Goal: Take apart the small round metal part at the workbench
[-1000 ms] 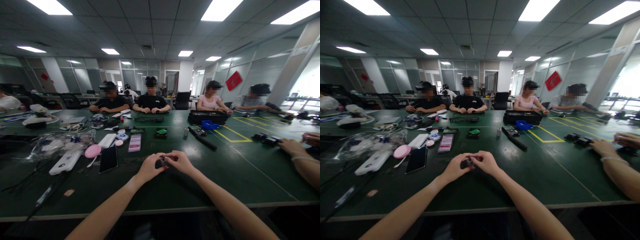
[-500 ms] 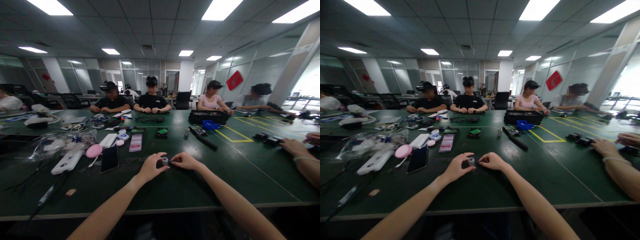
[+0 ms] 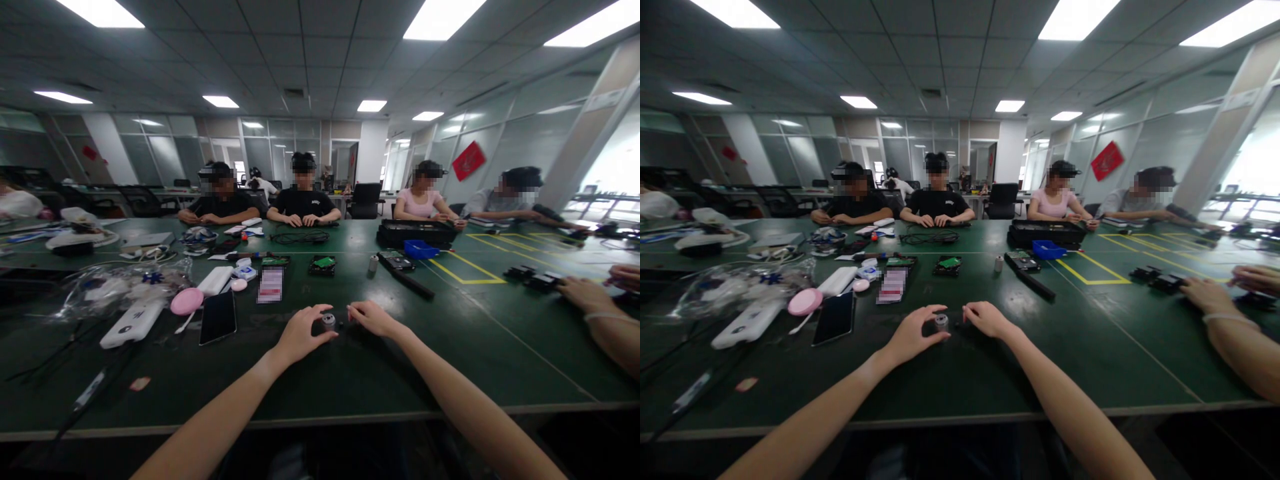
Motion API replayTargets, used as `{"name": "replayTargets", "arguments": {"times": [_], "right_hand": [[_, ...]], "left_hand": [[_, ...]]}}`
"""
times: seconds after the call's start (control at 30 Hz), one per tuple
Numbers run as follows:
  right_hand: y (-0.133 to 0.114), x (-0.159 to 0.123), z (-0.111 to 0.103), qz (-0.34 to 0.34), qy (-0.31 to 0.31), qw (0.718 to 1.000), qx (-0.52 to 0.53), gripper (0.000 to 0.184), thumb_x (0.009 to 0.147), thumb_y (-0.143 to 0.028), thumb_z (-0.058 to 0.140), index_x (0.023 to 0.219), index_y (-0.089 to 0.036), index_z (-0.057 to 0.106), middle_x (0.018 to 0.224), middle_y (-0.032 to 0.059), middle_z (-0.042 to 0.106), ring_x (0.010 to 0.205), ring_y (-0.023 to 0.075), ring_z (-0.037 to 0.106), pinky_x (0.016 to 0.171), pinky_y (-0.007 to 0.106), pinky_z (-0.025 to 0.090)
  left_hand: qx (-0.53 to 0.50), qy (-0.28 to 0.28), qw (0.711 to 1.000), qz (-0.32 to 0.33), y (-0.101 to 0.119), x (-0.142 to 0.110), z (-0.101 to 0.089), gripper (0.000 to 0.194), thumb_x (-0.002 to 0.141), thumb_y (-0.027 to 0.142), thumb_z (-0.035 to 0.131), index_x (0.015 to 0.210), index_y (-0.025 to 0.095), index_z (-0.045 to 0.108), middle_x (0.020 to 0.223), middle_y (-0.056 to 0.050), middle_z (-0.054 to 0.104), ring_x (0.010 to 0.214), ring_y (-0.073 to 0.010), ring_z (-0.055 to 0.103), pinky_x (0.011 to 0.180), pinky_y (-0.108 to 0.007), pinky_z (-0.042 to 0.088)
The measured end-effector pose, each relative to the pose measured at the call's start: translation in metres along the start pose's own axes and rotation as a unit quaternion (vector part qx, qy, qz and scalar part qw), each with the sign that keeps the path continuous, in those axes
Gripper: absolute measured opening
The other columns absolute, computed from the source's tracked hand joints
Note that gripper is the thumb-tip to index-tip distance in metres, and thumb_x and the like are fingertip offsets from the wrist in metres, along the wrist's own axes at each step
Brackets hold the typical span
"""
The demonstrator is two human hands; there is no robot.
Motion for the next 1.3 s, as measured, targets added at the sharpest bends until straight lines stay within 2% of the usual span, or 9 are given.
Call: {"name": "replayTargets", "arguments": {"times": [0.3,0.47,0.53,0.6,0.7,0.97,1.17,1.23,1.3], "right_hand": [[-0.004,0.000,0.001,0.006,-0.009,1.000,-0.006,0.033,0.090,-0.029,0.044,0.070,-0.015,0.066,0.062,0.0003,0.060,0.055,0.0109,0.049,0.054,0.021,0.031],[-0.002,0.000,0.000,-0.011,-0.009,1.000,0.023,0.032,0.091,-0.033,0.044,0.085,-0.017,0.071,0.071,0.0015,0.063,0.061,0.0117,0.052,0.057,0.022,0.034],[-0.001,-0.001,-0.001,-0.015,-0.029,0.999,0.043,0.029,0.087,-0.038,0.052,0.096,-0.019,0.071,0.070,0.0004,0.063,0.060,0.0114,0.051,0.056,0.021,0.034],[0.001,-0.002,-0.002,-0.015,-0.055,0.997,0.045,0.033,0.080,-0.043,0.061,0.103,-0.022,0.071,0.065,-0.0014,0.060,0.056,0.0108,0.049,0.053,0.021,0.033],[0.002,-0.003,0.000,-0.012,-0.066,0.997,0.027,0.038,0.075,-0.046,0.067,0.105,-0.024,0.071,0.063,-0.0022,0.057,0.055,0.0103,0.047,0.051,0.021,0.030],[0.004,0.002,0.011,-0.015,-0.015,1.000,0.019,0.022,0.080,-0.039,0.064,0.092,-0.025,0.075,0.066,-0.0003,0.058,0.059,0.0110,0.048,0.053,0.022,0.032],[-0.016,0.000,0.003,-0.014,0.144,0.987,0.077,0.024,0.085,-0.036,0.058,0.095,-0.020,0.072,0.069,0.0007,0.055,0.060,0.0118,0.048,0.055,0.023,0.035],[-0.026,-0.002,0.002,-0.024,0.167,0.981,0.102,0.024,0.086,-0.036,0.057,0.097,-0.019,0.071,0.070,0.0007,0.055,0.059,0.0117,0.047,0.054,0.023,0.036],[-0.036,-0.003,0.004,-0.039,0.162,0.979,0.114,0.023,0.086,-0.035,0.057,0.097,-0.020,0.071,0.070,0.0005,0.054,0.059,0.0115,0.047,0.054,0.024,0.036]], "left_hand": [[0.000,0.001,1.000,-0.005,-0.003,0.001,0.002,0.045,0.076,0.044,0.069,0.115,0.026,0.057,0.110,-0.003,0.063,0.097,-0.0230,0.059,0.090,-0.037,0.045],[0.001,0.003,1.000,0.000,-0.003,0.000,0.002,0.043,0.076,0.044,0.069,0.113,0.026,0.058,0.111,-0.002,0.063,0.098,-0.0233,0.059,0.090,-0.037,0.045],[-0.001,0.001,1.000,-0.002,-0.002,0.000,0.001,0.045,0.076,0.044,0.069,0.116,0.027,0.057,0.112,-0.002,0.063,0.098,-0.0231,0.060,0.090,-0.036,0.046],[-0.005,-0.001,1.000,-0.004,-0.001,0.000,0.001,0.048,0.076,0.044,0.069,0.119,0.027,0.054,0.112,-0.002,0.062,0.098,-0.0230,0.060,0.089,-0.036,0.046],[-0.010,-0.003,1.000,-0.009,0.000,0.000,0.000,0.053,0.076,0.044,0.069,0.123,0.027,0.051,0.112,-0.002,0.062,0.098,-0.0233,0.059,0.088,-0.036,0.046],[-0.014,-0.006,1.000,-0.018,-0.001,0.000,0.001,0.053,0.076,0.044,0.069,0.123,0.027,0.051,0.111,-0.003,0.063,0.098,-0.0234,0.059,0.088,-0.035,0.045],[-0.044,-0.009,0.998,-0.036,-0.003,0.002,0.001,0.059,0.072,0.045,0.073,0.123,0.027,0.051,0.102,-0.001,0.067,0.097,-0.0230,0.059,0.085,-0.034,0.043],[-0.036,-0.009,0.998,-0.048,-0.004,0.002,0.002,0.054,0.072,0.047,0.073,0.119,0.027,0.055,0.098,-0.001,0.067,0.093,-0.0230,0.060,0.083,-0.034,0.043],[-0.018,-0.010,0.998,-0.057,-0.005,0.002,0.003,0.045,0.072,0.049,0.072,0.109,0.026,0.061,0.095,-0.001,0.067,0.089,-0.0228,0.060,0.079,-0.034,0.042]]}}
Point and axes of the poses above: each hand's wrist, its own x-axis towards the middle knuckle, its own z-axis out of the palm, y = z × x, the point moved 2 cm from there along x, towards the middle knuckle
